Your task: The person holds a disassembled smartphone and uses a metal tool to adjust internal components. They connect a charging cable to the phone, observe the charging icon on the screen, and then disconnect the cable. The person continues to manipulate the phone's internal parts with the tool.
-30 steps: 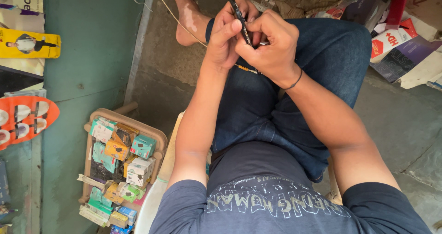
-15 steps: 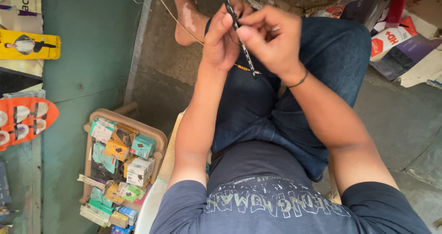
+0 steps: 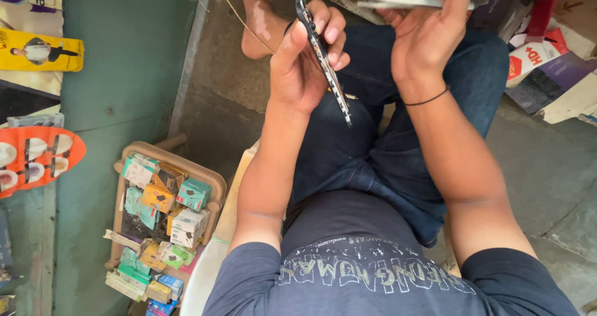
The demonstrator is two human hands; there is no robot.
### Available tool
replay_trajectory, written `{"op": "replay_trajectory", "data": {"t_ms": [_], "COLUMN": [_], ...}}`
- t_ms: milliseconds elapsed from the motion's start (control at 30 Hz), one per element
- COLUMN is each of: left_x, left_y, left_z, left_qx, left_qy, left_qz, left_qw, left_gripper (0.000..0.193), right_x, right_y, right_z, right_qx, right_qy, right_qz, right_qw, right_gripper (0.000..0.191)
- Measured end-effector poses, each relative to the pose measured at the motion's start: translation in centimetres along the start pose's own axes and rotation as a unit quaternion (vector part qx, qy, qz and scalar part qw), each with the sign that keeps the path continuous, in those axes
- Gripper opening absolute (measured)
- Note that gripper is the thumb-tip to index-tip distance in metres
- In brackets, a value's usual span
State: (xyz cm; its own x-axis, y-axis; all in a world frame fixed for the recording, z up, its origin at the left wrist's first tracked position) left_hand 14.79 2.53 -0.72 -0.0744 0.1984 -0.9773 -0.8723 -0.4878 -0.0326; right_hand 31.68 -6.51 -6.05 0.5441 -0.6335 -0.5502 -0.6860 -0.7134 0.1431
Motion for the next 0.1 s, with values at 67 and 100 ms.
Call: {"op": "replay_trajectory", "data": {"t_ms": [67,100], "left_x": [-0.6,-0.8], "left_y": [0.1,0.1], "left_z": [0.0,-0.1], "left_qx": [0.001,0.003], "left_qy": [-0.003,-0.005], "left_qz": [-0.009,-0.014], "left_qw": [1.000,1.000], "left_gripper": [0.039,0.041], "right_x": [0.7,0.0], "right_y": [-0.4,-0.3], "right_z": [0.2,1.6], "right_qx": [-0.020,-0.020], "right_qy": [-0.028,-0.028], "right_qz": [0.013,0.013], "right_qw": [0.999,0.999], "right_gripper": [0.050,0.050]}}
Point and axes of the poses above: each hand's wrist, its own y-axis away from the middle knuckle, its own x-axis out of the back of the hand, z = x × y, the point moved 4 cm from there along -y, towards the middle knuckle, and after that the axes turned 12 degrees about y, right-handed, at the moved point
